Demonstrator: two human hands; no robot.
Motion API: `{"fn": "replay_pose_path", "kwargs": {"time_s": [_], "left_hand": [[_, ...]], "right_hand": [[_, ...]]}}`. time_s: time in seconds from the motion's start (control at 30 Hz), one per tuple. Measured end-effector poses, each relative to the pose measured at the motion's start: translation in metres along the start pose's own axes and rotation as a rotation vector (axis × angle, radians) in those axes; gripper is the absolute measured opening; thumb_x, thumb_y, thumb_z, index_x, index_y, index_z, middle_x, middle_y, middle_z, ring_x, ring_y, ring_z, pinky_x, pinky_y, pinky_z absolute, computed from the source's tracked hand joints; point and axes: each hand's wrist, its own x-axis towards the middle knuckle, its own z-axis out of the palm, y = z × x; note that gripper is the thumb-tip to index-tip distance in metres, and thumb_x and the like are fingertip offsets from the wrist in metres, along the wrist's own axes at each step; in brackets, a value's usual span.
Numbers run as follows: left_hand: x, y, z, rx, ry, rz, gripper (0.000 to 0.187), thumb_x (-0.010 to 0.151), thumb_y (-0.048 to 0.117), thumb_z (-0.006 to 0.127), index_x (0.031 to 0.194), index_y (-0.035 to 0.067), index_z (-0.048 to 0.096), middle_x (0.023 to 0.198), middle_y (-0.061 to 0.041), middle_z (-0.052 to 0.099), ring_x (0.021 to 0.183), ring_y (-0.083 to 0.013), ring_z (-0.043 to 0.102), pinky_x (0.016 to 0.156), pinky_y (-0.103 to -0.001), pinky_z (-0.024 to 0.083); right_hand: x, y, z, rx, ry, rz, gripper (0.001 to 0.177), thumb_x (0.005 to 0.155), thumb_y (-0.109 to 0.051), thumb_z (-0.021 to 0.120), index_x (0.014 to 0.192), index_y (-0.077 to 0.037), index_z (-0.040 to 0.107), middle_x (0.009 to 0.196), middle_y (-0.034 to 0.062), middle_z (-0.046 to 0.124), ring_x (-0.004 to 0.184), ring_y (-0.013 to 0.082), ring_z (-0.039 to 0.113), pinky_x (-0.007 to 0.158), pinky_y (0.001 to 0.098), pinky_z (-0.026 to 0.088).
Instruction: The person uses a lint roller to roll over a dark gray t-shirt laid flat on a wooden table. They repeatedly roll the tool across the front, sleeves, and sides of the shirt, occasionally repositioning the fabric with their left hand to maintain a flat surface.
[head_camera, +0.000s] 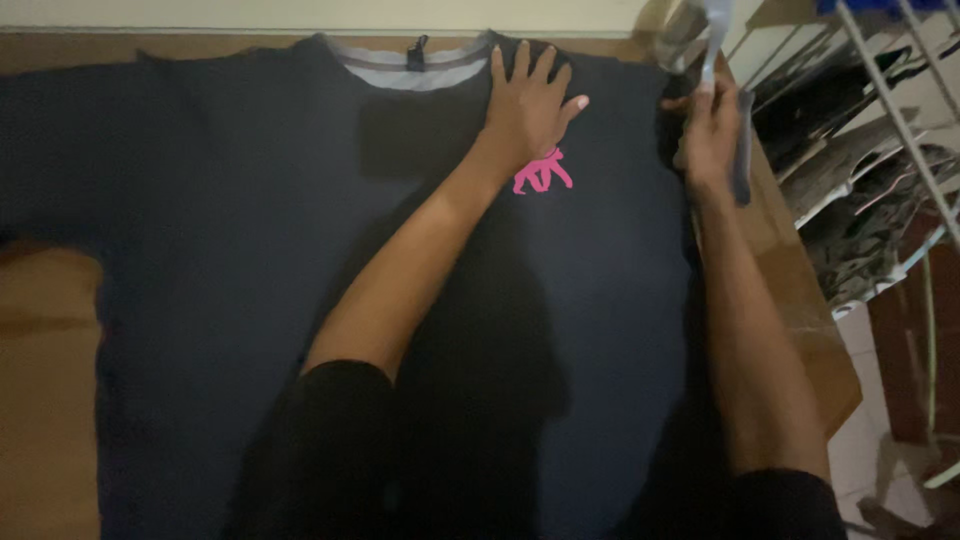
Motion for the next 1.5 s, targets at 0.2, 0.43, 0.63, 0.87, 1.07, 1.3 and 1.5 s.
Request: {"fn": "replay_pose_path", "kwargs": {"time_s": [0.2, 0.43, 0.63, 0.87, 1.07, 1.3, 1.5], "left_hand": [[-0.002, -0.006, 0.010, 0.005, 0.109, 0.050, 0.061, 0.104, 0.052, 0.049, 0.141, 0.005, 0.060, 0.153, -0.025, 0.045, 0.145, -0.0532, 0.030, 0.113, -0.076, 0.012], [-0.003, -0.004, 0.007, -0.030, 0.123, 0.030, 0.060, 0.103, 0.050, 0.051, 0.141, 0.006, 0.061, 0.153, -0.023, 0.046, 0.146, -0.0498, 0.031, 0.117, -0.073, 0.012], [-0.003, -0.002, -0.004, -0.075, 0.105, 0.015, 0.058, 0.100, 0.046, 0.057, 0.136, 0.001, 0.064, 0.149, -0.025, 0.051, 0.144, -0.0492, 0.034, 0.117, -0.069, 0.013], [-0.003, -0.002, -0.004, -0.064, 0.122, -0.024, 0.053, 0.098, 0.034, 0.063, 0.132, -0.006, 0.064, 0.145, -0.024, 0.056, 0.145, -0.0420, 0.038, 0.122, -0.063, 0.014], [0.000, -0.003, 0.003, -0.006, 0.122, -0.084, 0.056, 0.086, 0.024, 0.065, 0.132, -0.007, 0.062, 0.145, -0.020, 0.056, 0.144, -0.0367, 0.038, 0.122, -0.062, 0.012], [0.002, -0.006, 0.004, 0.127, 0.019, -0.170, 0.062, 0.086, 0.021, 0.062, 0.139, -0.007, 0.053, 0.154, -0.022, 0.045, 0.150, -0.0341, 0.030, 0.122, -0.060, 0.009], [0.003, -0.003, 0.000, 0.100, 0.065, -0.183, 0.058, 0.091, 0.019, 0.060, 0.142, -0.006, 0.052, 0.155, -0.019, 0.046, 0.150, -0.0332, 0.033, 0.123, -0.063, 0.008]], "right_hand": [[0.009, 0.016, -0.022, 0.059, -0.015, -0.012, 0.039, 0.123, -0.035, 0.044, 0.142, -0.002, 0.050, 0.111, 0.0071, 0.068, 0.108, 0.0179, 0.069, 0.106, 0.0378, 0.053], [0.005, 0.012, -0.023, 0.132, 0.035, 0.004, 0.033, 0.126, -0.030, 0.045, 0.141, -0.002, 0.052, 0.110, 0.0089, 0.066, 0.106, 0.0193, 0.070, 0.106, 0.0384, 0.055], [0.009, -0.040, -0.010, -0.148, -0.047, -0.281, 0.036, 0.118, -0.013, 0.057, 0.151, 0.002, 0.052, 0.132, 0.0207, 0.068, 0.110, 0.0258, 0.075, 0.097, 0.0426, 0.058], [0.012, -0.165, -0.010, -0.676, -0.375, -0.152, 0.035, 0.106, -0.017, 0.074, 0.137, -0.001, 0.069, 0.100, 0.0267, 0.074, 0.089, 0.0322, 0.076, 0.081, 0.0450, 0.059], [-0.004, -0.192, 0.027, -0.829, -0.343, -0.154, 0.035, 0.104, -0.017, 0.074, 0.137, -0.006, 0.071, 0.101, 0.0294, 0.072, 0.089, 0.0423, 0.073, 0.083, 0.0485, 0.058], [-0.005, -0.178, 0.054, -0.947, -0.257, -0.296, 0.035, 0.102, -0.018, 0.069, 0.135, -0.006, 0.072, 0.110, 0.0280, 0.070, 0.094, 0.0499, 0.067, 0.076, 0.0573, 0.054], [0.017, -0.162, 0.047, -1.176, -0.368, -0.150, 0.026, 0.103, -0.022, 0.064, 0.124, -0.011, 0.073, 0.107, 0.0297, 0.069, 0.092, 0.0487, 0.069, 0.078, 0.0568, 0.056]]}}
